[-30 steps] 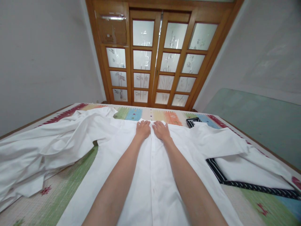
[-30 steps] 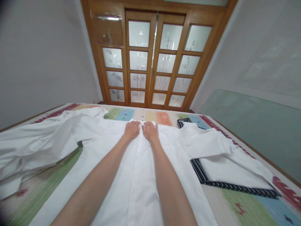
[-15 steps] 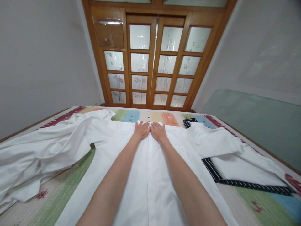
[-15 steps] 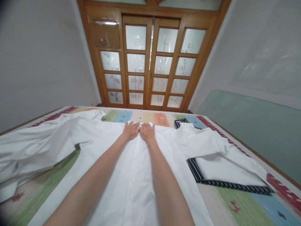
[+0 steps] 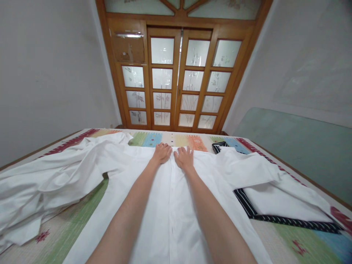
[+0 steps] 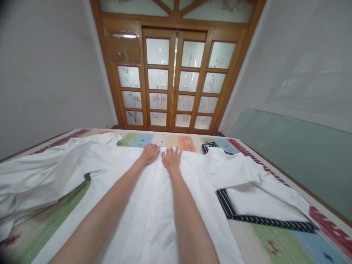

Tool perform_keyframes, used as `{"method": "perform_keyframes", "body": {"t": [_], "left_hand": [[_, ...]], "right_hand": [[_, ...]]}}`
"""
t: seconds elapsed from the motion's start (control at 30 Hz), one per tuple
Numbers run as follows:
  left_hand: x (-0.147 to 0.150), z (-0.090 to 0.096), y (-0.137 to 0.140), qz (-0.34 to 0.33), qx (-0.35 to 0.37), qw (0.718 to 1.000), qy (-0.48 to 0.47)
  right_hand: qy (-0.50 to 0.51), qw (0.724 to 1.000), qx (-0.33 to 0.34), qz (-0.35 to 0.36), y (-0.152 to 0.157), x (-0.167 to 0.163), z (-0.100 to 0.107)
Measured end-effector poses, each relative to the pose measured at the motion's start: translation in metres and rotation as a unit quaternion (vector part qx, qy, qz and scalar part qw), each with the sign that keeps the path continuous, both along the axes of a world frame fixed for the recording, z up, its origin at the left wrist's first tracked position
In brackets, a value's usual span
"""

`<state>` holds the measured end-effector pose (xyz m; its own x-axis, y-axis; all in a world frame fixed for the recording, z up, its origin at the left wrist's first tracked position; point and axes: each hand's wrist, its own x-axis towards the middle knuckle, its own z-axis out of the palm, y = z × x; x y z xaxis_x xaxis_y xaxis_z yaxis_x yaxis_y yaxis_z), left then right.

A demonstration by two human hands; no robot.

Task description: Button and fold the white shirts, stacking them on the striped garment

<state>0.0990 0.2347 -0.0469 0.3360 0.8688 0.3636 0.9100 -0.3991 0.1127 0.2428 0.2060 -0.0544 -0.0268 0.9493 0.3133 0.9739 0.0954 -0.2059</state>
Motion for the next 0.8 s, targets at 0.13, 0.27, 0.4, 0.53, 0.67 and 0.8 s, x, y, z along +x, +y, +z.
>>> {"method": "perform_keyframes", "body": {"t": [0.13,0.27,0.4,0.53,0.67,0.8], "left_hand": [[-0.010,0.000,0.009,-0.005,-0.014,1.000,-0.002],[-0.013,0.002,0.011,0.019,0.001,1.000,0.003],[-0.011,0.003,0.007,0.080,0.028,0.996,0.006],[-0.008,0.006,0.002,0.114,0.029,0.993,0.006],[-0.004,0.009,-0.004,0.118,0.040,0.992,0.009],[-0.001,0.007,-0.014,0.113,0.044,0.993,0.006]], "right_hand": [[0.003,1.000,-0.001,-0.024,-0.001,-0.001,0.000],[0.016,0.999,-0.007,-0.034,-0.001,-0.001,-0.001],[0.027,0.998,-0.024,-0.047,-0.001,-0.001,-0.001],[0.037,0.997,-0.033,-0.056,-0.001,-0.001,0.000],[0.043,0.998,-0.022,-0.051,0.000,-0.001,0.000],[0.035,0.997,0.028,-0.065,0.001,-0.001,0.001]]}}
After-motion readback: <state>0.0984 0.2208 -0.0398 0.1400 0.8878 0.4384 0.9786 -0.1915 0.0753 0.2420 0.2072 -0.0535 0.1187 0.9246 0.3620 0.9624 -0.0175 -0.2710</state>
